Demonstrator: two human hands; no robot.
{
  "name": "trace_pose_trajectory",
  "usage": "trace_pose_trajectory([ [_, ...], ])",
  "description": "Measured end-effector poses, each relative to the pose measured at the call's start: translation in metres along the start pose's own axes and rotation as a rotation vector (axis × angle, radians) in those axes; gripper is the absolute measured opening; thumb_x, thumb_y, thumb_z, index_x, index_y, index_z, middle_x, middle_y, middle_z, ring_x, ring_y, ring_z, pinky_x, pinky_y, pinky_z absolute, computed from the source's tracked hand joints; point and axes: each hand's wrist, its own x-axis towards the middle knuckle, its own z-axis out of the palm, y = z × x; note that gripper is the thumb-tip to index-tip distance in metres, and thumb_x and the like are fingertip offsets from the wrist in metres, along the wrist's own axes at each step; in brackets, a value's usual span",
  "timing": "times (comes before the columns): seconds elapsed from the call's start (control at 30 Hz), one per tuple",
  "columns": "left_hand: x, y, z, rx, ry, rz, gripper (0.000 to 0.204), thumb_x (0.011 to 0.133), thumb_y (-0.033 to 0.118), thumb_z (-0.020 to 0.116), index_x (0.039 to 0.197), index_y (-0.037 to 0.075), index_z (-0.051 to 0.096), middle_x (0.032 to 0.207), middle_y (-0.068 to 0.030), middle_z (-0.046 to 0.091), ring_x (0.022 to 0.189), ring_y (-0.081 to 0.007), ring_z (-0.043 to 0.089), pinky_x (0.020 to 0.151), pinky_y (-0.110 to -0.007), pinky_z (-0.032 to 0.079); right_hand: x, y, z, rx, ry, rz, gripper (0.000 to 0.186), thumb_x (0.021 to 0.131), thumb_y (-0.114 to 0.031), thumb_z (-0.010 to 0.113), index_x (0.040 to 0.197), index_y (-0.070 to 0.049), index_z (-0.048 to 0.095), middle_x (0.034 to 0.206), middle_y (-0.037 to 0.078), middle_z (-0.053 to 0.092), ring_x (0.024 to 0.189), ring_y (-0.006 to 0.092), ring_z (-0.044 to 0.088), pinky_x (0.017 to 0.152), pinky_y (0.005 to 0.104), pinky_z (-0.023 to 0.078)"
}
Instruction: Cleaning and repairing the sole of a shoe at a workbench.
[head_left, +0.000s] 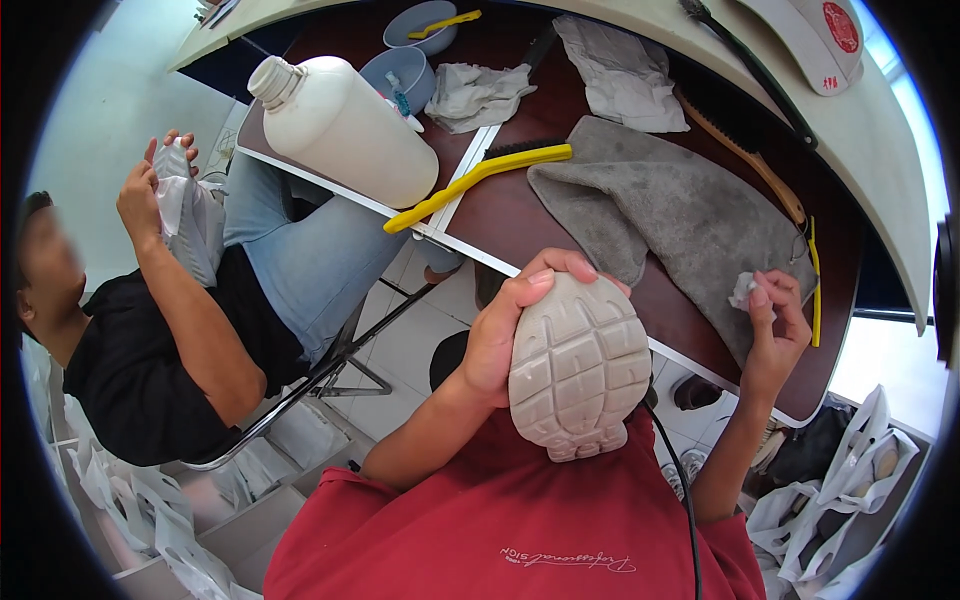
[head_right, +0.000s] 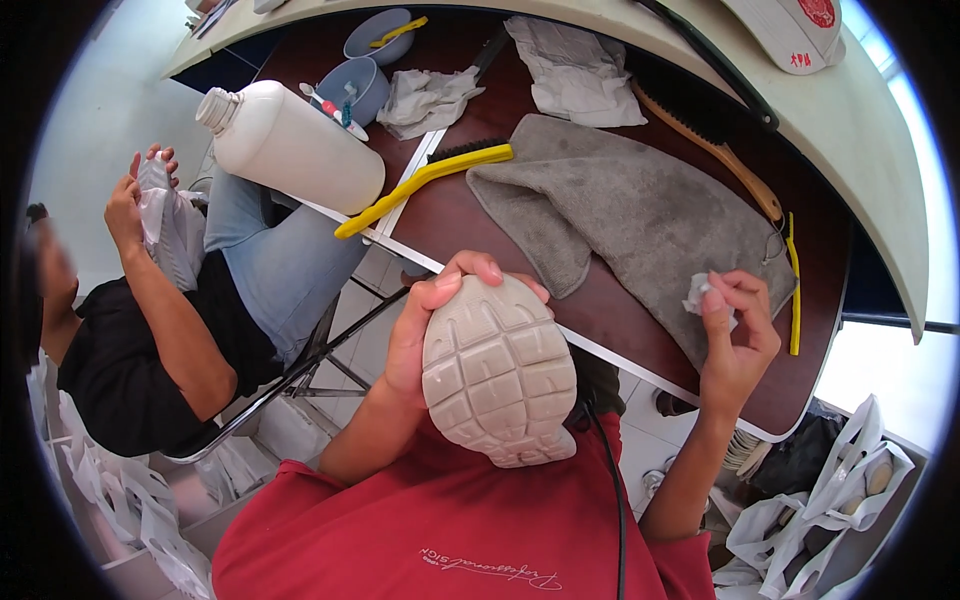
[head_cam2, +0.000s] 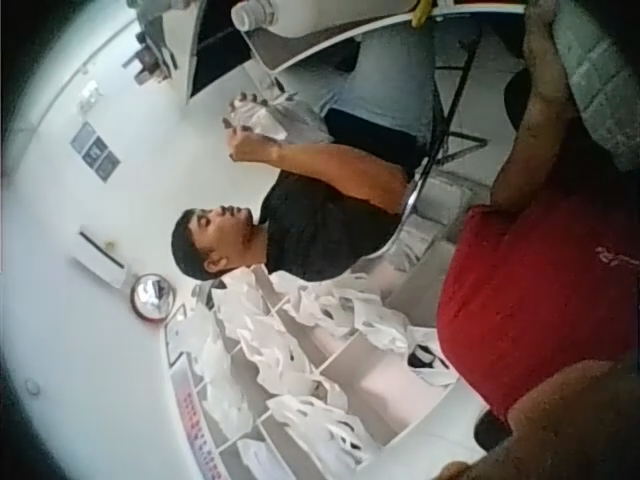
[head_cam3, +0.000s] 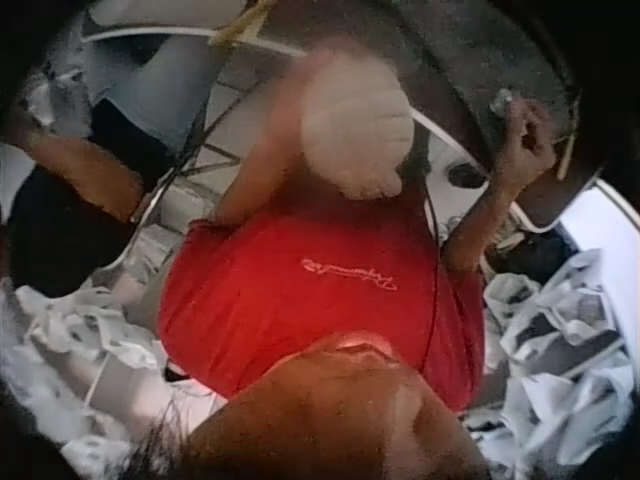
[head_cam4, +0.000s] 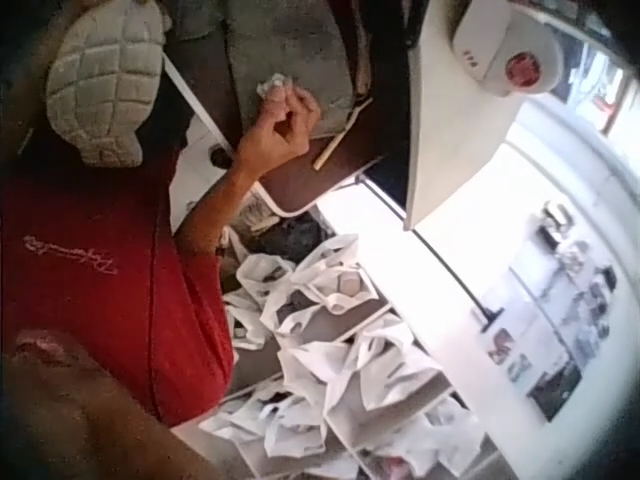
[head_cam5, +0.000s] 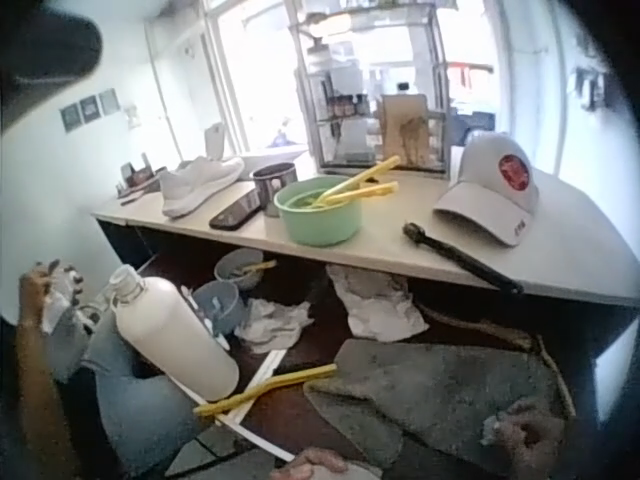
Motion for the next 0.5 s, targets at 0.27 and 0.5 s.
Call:
trace_pose_trajectory([
  [0.27, 0.002, -0.002, -0.001, 0.008, 0.030, 0.016, 0.035, 0.102, 0.040, 0.043, 0.119, 0.011, 0.052, 0.127, -0.0283, 0.057, 0.113, -0.0390, 0.062, 0.097, -0.051, 0.053, -0.010, -0.057, 0.017, -0.042, -0.273, -0.199, 0.018, 0.077, -0.007, 0.082, 0.093, -0.001, 0.077, 0.089, 0.008, 0.065, 0.078, 0.0162, 0.061, 0.066, 0.0270, 0.045],
  [0.5, -0.002, -0.003, 0.005, 0.017, 0.092, 0.042, 0.035, 0.102, 0.037, 0.042, 0.121, 0.010, 0.052, 0.128, -0.0278, 0.057, 0.114, -0.0385, 0.062, 0.100, -0.049, 0.051, -0.019, -0.070, 0.037, -0.044, -0.253, -0.303, 0.020, 0.068, -0.003, 0.086, 0.083, -0.004, 0.073, 0.079, 0.007, 0.065, 0.071, 0.0212, 0.061, 0.061, 0.0301, 0.045],
])
